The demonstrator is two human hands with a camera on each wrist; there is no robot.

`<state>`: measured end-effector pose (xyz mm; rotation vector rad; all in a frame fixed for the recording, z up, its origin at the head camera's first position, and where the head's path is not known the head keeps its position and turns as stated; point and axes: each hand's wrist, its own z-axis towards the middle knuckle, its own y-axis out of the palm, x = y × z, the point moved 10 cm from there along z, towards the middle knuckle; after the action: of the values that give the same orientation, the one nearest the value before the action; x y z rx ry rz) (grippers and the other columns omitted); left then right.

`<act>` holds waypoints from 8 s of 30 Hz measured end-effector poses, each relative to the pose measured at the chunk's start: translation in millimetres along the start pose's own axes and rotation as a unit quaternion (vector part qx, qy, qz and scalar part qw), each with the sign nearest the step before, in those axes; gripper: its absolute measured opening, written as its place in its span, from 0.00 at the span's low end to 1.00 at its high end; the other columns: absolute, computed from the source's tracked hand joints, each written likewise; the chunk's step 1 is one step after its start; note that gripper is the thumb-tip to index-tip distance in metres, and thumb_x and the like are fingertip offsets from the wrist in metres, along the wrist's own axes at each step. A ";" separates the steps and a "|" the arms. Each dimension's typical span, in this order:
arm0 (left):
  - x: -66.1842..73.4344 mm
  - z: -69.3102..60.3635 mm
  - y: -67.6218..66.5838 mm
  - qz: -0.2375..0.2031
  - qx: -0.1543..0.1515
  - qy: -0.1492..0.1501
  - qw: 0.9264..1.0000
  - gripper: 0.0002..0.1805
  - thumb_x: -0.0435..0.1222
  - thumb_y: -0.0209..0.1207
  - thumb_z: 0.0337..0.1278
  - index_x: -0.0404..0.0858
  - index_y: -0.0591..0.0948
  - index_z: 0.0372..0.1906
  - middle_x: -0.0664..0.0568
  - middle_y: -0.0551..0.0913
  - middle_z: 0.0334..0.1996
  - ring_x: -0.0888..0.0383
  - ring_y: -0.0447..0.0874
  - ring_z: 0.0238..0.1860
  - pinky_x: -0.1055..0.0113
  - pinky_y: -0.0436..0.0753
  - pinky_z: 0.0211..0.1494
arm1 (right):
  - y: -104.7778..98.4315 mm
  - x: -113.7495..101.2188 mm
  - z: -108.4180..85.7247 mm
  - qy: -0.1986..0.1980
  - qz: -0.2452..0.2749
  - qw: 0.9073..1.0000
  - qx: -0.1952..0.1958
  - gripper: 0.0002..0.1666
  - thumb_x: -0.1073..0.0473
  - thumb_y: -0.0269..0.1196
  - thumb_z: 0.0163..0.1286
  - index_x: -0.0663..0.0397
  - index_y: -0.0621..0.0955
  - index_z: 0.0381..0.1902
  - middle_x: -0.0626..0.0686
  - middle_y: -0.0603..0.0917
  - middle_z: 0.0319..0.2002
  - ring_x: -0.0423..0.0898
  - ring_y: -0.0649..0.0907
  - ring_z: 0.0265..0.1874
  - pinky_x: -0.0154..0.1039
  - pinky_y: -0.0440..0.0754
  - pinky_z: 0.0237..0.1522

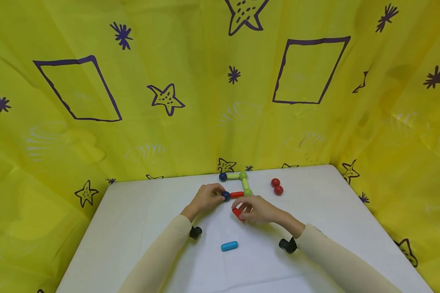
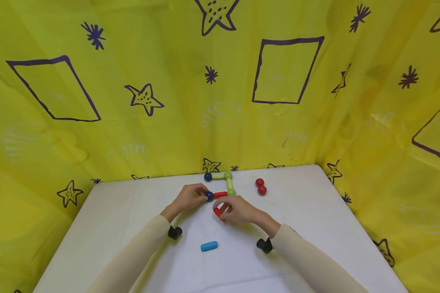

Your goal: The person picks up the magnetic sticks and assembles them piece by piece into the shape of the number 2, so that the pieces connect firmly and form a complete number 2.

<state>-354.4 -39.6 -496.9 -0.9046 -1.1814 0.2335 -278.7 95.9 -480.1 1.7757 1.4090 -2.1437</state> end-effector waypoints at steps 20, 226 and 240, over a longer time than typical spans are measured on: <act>-1.0 -1.9 0.2 -0.002 0.003 -0.004 1.000 0.09 0.34 0.68 0.64 0.41 0.87 0.48 0.55 0.88 0.44 0.54 0.83 0.49 0.56 0.81 0.58 | -14.0 20.9 -3.3 0.033 0.038 0.997 0.064 0.16 0.63 0.69 0.69 0.52 0.84 0.54 0.50 0.88 0.41 0.45 0.86 0.37 0.36 0.84 0.39; -5.1 -2.3 3.2 -0.003 0.002 -0.006 1.000 0.10 0.34 0.67 0.66 0.42 0.87 0.50 0.54 0.89 0.44 0.54 0.83 0.50 0.55 0.79 0.61 | -116.9 120.2 -58.2 0.116 -0.047 0.972 0.200 0.19 0.69 0.66 0.69 0.59 0.79 0.56 0.68 0.83 0.49 0.49 0.81 0.30 0.40 0.79 0.34; -6.2 -3.0 4.1 -0.004 0.001 -0.012 1.000 0.09 0.35 0.66 0.67 0.44 0.87 0.49 0.56 0.88 0.44 0.55 0.83 0.51 0.55 0.79 0.61 | -114.6 117.7 -57.9 0.126 -0.029 0.976 0.175 0.19 0.69 0.67 0.68 0.60 0.79 0.56 0.68 0.83 0.51 0.53 0.82 0.36 0.39 0.81 0.35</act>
<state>-353.1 -42.0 -504.4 -0.8974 -1.2076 0.2388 -336.0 259.1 -500.3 2.2232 1.1908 -2.3903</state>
